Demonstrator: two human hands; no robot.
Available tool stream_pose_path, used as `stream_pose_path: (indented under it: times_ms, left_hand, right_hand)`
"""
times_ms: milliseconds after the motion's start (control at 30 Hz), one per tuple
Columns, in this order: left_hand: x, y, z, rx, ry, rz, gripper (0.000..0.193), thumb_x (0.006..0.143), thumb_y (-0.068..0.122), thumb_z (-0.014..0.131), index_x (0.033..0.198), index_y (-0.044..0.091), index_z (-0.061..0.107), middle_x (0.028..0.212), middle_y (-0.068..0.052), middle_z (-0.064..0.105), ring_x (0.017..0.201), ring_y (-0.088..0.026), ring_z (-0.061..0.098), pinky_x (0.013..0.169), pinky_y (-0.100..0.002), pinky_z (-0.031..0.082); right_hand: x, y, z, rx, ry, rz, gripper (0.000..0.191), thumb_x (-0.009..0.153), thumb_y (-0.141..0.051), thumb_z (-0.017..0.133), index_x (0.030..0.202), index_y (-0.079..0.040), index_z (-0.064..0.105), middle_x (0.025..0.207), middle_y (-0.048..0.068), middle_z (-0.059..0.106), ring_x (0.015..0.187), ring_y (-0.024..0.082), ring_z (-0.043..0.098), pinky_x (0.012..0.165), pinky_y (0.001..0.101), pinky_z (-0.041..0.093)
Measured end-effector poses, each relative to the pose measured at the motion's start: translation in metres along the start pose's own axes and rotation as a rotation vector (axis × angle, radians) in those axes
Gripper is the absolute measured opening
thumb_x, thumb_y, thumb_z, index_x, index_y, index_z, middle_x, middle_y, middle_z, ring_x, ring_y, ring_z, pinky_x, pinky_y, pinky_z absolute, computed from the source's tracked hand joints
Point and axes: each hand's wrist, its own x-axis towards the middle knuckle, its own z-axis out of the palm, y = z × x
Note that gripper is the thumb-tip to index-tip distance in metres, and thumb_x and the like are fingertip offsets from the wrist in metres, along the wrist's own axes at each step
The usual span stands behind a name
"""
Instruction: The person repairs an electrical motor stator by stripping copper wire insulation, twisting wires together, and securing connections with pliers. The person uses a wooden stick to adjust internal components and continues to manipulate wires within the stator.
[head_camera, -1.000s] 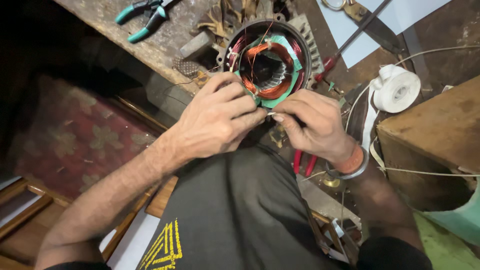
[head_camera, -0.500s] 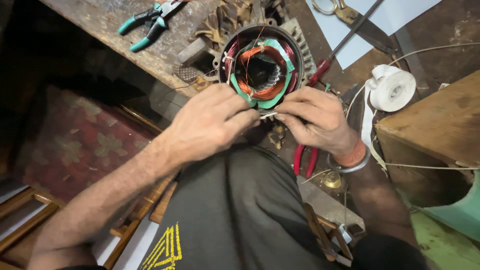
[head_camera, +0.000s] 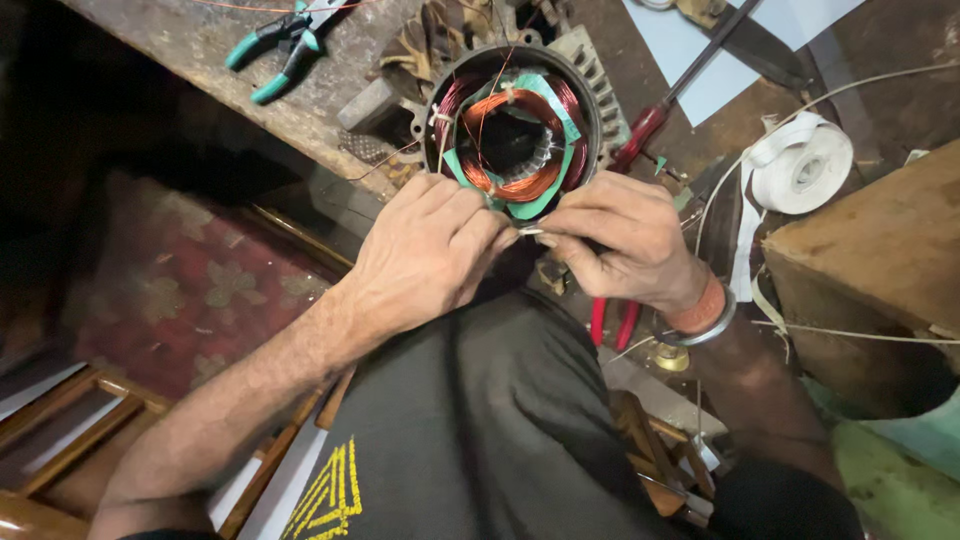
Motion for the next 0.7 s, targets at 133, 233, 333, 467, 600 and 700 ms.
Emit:
stream_pose_path:
  times_ms: [133, 233, 333, 467, 600, 700]
  left_hand:
    - [0.009, 0.000, -0.002, -0.070, -0.060, -0.062, 0.015, 0.100, 0.018, 0.072, 0.099, 0.004, 0.067, 0.088, -0.009, 0.062, 0.083, -0.031, 0.062, 0.076, -0.043, 0.046]
    - [0.016, -0.003, -0.012, -0.143, -0.134, -0.062, 0.014, 0.100, 0.020, 0.074, 0.099, 0.007, 0.069, 0.087, -0.008, 0.066, 0.082, -0.031, 0.065, 0.074, -0.044, 0.048]
    - [0.015, -0.007, -0.025, -0.235, -0.106, -0.036, 0.026, 0.094, 0.023, 0.079, 0.109, 0.004, 0.069, 0.095, -0.010, 0.068, 0.085, -0.031, 0.067, 0.075, -0.042, 0.051]
    - [0.007, -0.014, -0.030, -0.096, -0.037, 0.125, 0.027, 0.087, 0.013, 0.080, 0.111, 0.006, 0.070, 0.102, -0.008, 0.070, 0.091, -0.028, 0.069, 0.079, -0.040, 0.055]
    - [-0.001, -0.015, -0.021, -0.056, -0.016, 0.133, 0.027, 0.089, 0.015, 0.080, 0.111, 0.004, 0.070, 0.100, -0.007, 0.069, 0.091, -0.027, 0.068, 0.080, -0.040, 0.055]
    - [0.000, -0.014, -0.014, -0.036, -0.042, 0.113, 0.021, 0.095, 0.019, 0.078, 0.106, 0.003, 0.069, 0.092, -0.006, 0.066, 0.084, -0.026, 0.066, 0.074, -0.040, 0.053]
  right_hand:
    - [-0.002, 0.002, 0.001, -0.017, 0.018, 0.013, 0.020, 0.081, 0.005, 0.081, 0.098, -0.001, 0.073, 0.092, 0.010, 0.070, 0.075, 0.026, 0.068, 0.067, 0.0359, 0.053]
    - [-0.002, 0.003, 0.002, -0.024, 0.029, -0.001, 0.019, 0.082, 0.003, 0.083, 0.098, 0.000, 0.073, 0.091, 0.011, 0.070, 0.074, 0.026, 0.068, 0.065, 0.0357, 0.053]
    - [-0.002, 0.004, 0.003, -0.026, 0.045, -0.012, 0.019, 0.082, 0.002, 0.084, 0.097, -0.001, 0.073, 0.091, 0.011, 0.069, 0.076, 0.026, 0.069, 0.066, 0.0355, 0.054]
    - [-0.001, 0.005, 0.003, -0.011, 0.064, 0.006, 0.018, 0.081, 0.003, 0.083, 0.097, -0.001, 0.073, 0.090, 0.011, 0.069, 0.077, 0.025, 0.070, 0.068, 0.0351, 0.055]
    - [-0.001, 0.003, 0.003, -0.027, 0.063, 0.022, 0.019, 0.080, 0.005, 0.081, 0.096, -0.001, 0.073, 0.090, 0.011, 0.070, 0.076, 0.025, 0.070, 0.068, 0.0346, 0.055]
    - [-0.002, 0.000, 0.003, -0.050, 0.052, 0.020, 0.019, 0.079, 0.005, 0.080, 0.096, 0.000, 0.073, 0.090, 0.011, 0.070, 0.076, 0.025, 0.070, 0.067, 0.0345, 0.055]
